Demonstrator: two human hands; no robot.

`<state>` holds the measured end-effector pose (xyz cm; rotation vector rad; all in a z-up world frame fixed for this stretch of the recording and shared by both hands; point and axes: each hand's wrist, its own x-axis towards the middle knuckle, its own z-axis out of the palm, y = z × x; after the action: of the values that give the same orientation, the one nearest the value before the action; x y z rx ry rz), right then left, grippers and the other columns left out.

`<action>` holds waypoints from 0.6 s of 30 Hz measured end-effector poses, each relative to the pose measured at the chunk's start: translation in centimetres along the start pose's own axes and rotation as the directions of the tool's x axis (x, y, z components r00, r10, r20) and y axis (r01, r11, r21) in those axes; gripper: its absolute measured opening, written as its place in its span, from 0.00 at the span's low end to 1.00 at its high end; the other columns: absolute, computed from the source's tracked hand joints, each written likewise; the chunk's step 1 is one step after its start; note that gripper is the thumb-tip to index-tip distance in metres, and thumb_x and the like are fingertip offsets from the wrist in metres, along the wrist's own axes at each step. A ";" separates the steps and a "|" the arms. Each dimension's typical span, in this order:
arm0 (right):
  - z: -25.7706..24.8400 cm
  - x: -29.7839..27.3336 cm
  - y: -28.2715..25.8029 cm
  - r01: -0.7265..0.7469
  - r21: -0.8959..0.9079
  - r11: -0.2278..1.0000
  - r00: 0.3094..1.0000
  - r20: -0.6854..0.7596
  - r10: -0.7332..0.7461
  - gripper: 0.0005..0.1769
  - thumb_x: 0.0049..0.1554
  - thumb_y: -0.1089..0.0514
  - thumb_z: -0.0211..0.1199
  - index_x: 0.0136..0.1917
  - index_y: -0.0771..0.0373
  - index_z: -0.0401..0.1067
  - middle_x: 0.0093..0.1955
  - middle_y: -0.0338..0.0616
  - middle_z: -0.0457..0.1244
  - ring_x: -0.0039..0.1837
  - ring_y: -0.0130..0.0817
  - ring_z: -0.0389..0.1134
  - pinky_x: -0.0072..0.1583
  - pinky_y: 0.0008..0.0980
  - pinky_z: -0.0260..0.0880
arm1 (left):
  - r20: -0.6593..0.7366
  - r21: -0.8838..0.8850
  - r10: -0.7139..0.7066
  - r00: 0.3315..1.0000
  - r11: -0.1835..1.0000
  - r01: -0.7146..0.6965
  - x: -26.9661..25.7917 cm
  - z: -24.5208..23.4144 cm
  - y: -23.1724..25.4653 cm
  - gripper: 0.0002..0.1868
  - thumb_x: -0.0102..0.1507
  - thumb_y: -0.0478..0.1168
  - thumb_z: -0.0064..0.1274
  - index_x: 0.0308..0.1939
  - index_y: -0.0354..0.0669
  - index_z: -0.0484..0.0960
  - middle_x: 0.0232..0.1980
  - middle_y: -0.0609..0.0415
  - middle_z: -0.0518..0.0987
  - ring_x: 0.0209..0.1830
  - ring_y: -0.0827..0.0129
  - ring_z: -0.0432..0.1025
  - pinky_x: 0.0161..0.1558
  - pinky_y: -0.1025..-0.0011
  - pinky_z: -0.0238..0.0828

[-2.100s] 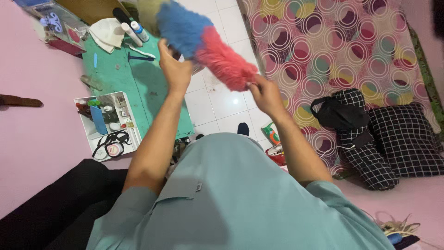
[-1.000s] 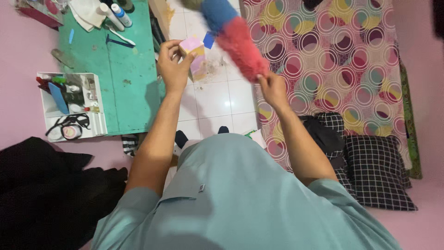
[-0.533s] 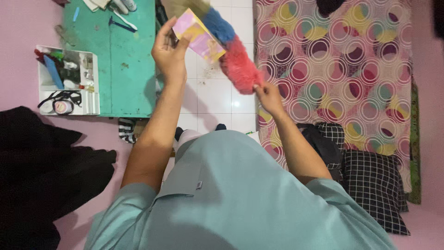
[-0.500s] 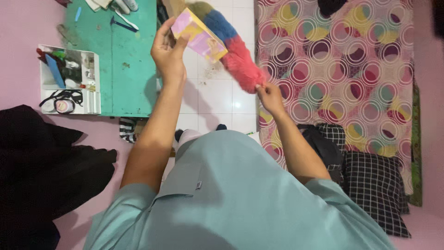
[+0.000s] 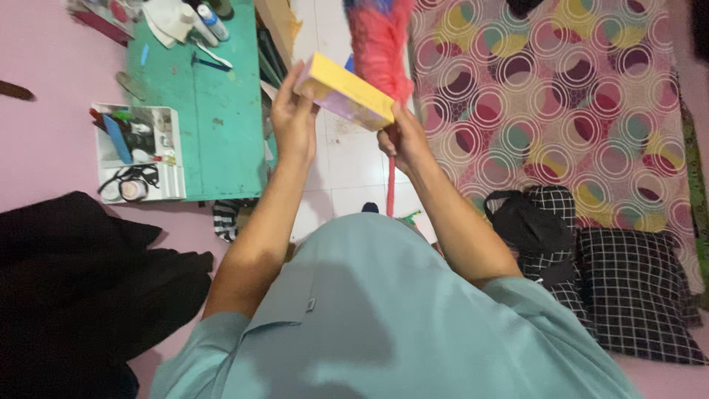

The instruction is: The person uses a feather duster to wipe dust off several small items on a green cabinet, including a toothbrush, a white tube, a small box, and a cylindrical container. The person picks up each item, dusts it, and places it back on the cabinet.

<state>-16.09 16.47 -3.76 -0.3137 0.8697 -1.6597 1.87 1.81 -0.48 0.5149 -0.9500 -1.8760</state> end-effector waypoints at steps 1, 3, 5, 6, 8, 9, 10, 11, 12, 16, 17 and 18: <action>0.4 -0.2 0.3 0.039 -0.050 0.998 0.999 -0.010 -0.040 0.22 0.64 0.39 0.56 0.56 0.59 0.64 0.39 0.38 0.62 0.27 0.24 0.52 0.29 0.26 0.47 | -0.019 0.092 -0.046 0.999 0.995 0.048 -0.8 -0.7 0.3 0.32 0.69 0.42 0.58 0.75 0.38 0.66 0.70 0.55 0.74 0.69 0.67 0.71 0.68 0.61 0.72; 0.3 -0.8 0.4 0.113 -0.162 0.980 0.992 -0.032 -0.119 0.17 0.65 0.45 0.59 0.56 0.59 0.63 0.40 0.35 0.62 0.29 0.23 0.52 0.30 0.26 0.46 | -0.041 0.245 -0.086 0.995 0.965 0.094 -1.8 -2.0 0.4 0.34 0.71 0.45 0.55 0.78 0.39 0.65 0.67 0.55 0.73 0.64 0.68 0.72 0.64 0.61 0.77; 0.0 -1.9 0.7 0.113 -0.266 0.957 0.991 -0.039 -0.128 0.15 0.66 0.47 0.59 0.53 0.60 0.64 0.32 0.32 0.55 0.27 0.23 0.51 0.29 0.26 0.47 | -0.045 0.387 -0.077 0.996 0.918 0.089 -3.4 -3.0 0.5 0.34 0.72 0.45 0.55 0.81 0.39 0.65 0.59 0.49 0.73 0.55 0.65 0.73 0.58 0.59 0.83; 0.2 -1.9 1.1 0.117 -0.319 0.940 0.990 -0.041 -0.137 0.14 0.67 0.48 0.59 0.51 0.61 0.64 0.28 0.31 0.52 0.26 0.23 0.51 0.29 0.26 0.47 | -0.068 0.379 -0.097 0.993 0.918 0.116 -3.7 -3.7 0.8 0.35 0.70 0.43 0.56 0.80 0.39 0.64 0.57 0.48 0.74 0.53 0.64 0.74 0.56 0.60 0.82; 0.7 -2.1 2.2 0.095 -0.371 0.924 0.993 -0.032 -0.115 0.11 0.64 0.50 0.59 0.52 0.58 0.65 0.29 0.31 0.53 0.25 0.22 0.51 0.28 0.25 0.46 | -0.114 0.359 -0.140 0.984 0.917 0.172 -4.6 -5.0 1.4 0.36 0.67 0.40 0.57 0.78 0.40 0.62 0.53 0.45 0.76 0.49 0.62 0.76 0.51 0.64 0.81; 0.9 -2.3 2.8 0.083 -0.396 0.914 0.994 -0.030 -0.103 0.10 0.62 0.51 0.59 0.52 0.57 0.66 0.29 0.31 0.54 0.25 0.21 0.51 0.28 0.24 0.46 | -0.116 0.314 -0.170 0.979 0.928 0.198 -4.8 -5.7 2.0 0.35 0.67 0.39 0.56 0.76 0.38 0.62 0.54 0.45 0.77 0.50 0.62 0.76 0.52 0.64 0.81; 1.3 -2.6 3.4 0.080 -0.433 0.898 0.993 -0.043 -0.110 0.09 0.63 0.52 0.60 0.50 0.58 0.66 0.29 0.32 0.54 0.26 0.22 0.52 0.29 0.25 0.48 | -0.119 0.269 -0.200 0.973 0.936 0.225 -5.2 -6.3 2.7 0.33 0.67 0.38 0.56 0.74 0.37 0.61 0.55 0.45 0.78 0.51 0.62 0.77 0.53 0.64 0.81; 1.7 -2.9 3.9 0.077 -0.469 0.880 0.992 -0.057 -0.116 0.09 0.63 0.53 0.61 0.47 0.59 0.66 0.30 0.32 0.55 0.28 0.23 0.54 0.30 0.26 0.50 | -0.120 0.224 -0.230 0.966 0.941 0.252 -5.5 -6.8 3.4 0.32 0.67 0.37 0.55 0.73 0.36 0.61 0.56 0.45 0.79 0.52 0.62 0.77 0.53 0.64 0.81; 2.3 -3.0 4.1 0.075 -0.506 0.859 0.989 -0.070 -0.127 0.11 0.64 0.55 0.62 0.44 0.60 0.65 0.30 0.33 0.55 0.29 0.24 0.55 0.31 0.27 0.53 | -0.095 0.247 -0.201 0.975 0.944 0.219 -5.8 -7.3 4.2 0.30 0.67 0.36 0.56 0.71 0.33 0.64 0.57 0.46 0.78 0.54 0.63 0.77 0.55 0.65 0.81; 5.3 -4.7 5.3 0.344 -0.844 0.411 0.890 0.154 -0.429 0.13 0.65 0.57 0.64 0.41 0.66 0.74 0.40 0.39 0.58 0.42 0.29 0.59 0.44 0.31 0.59 | -0.032 0.457 -0.047 0.998 0.888 0.056 -7.3 -9.1 6.9 0.29 0.63 0.31 0.60 0.68 0.30 0.70 0.60 0.47 0.77 0.59 0.66 0.74 0.55 0.68 0.79; 6.2 -5.2 5.6 0.453 -0.843 0.291 0.835 0.288 -0.469 0.12 0.65 0.57 0.64 0.41 0.66 0.75 0.43 0.41 0.60 0.46 0.32 0.62 0.48 0.32 0.61 | -0.018 0.533 0.000 1.000 0.846 0.009 -7.6 -9.5 7.4 0.30 0.61 0.29 0.62 0.67 0.31 0.70 0.60 0.47 0.77 0.60 0.67 0.73 0.54 0.68 0.78; 7.0 -5.7 5.8 0.552 -0.819 0.159 0.764 0.419 -0.491 0.12 0.65 0.58 0.64 0.42 0.66 0.76 0.47 0.44 0.62 0.51 0.36 0.64 0.53 0.33 0.63 | 0.007 0.619 0.041 0.999 0.784 -0.037 -7.9 -9.9 7.9 0.31 0.60 0.28 0.62 0.67 0.31 0.71 0.60 0.47 0.75 0.60 0.66 0.73 0.53 0.68 0.79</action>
<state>-5.88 18.83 -1.54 -1.6503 1.7738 -1.5384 16.76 2.82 -0.66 0.8805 -1.5740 -1.4872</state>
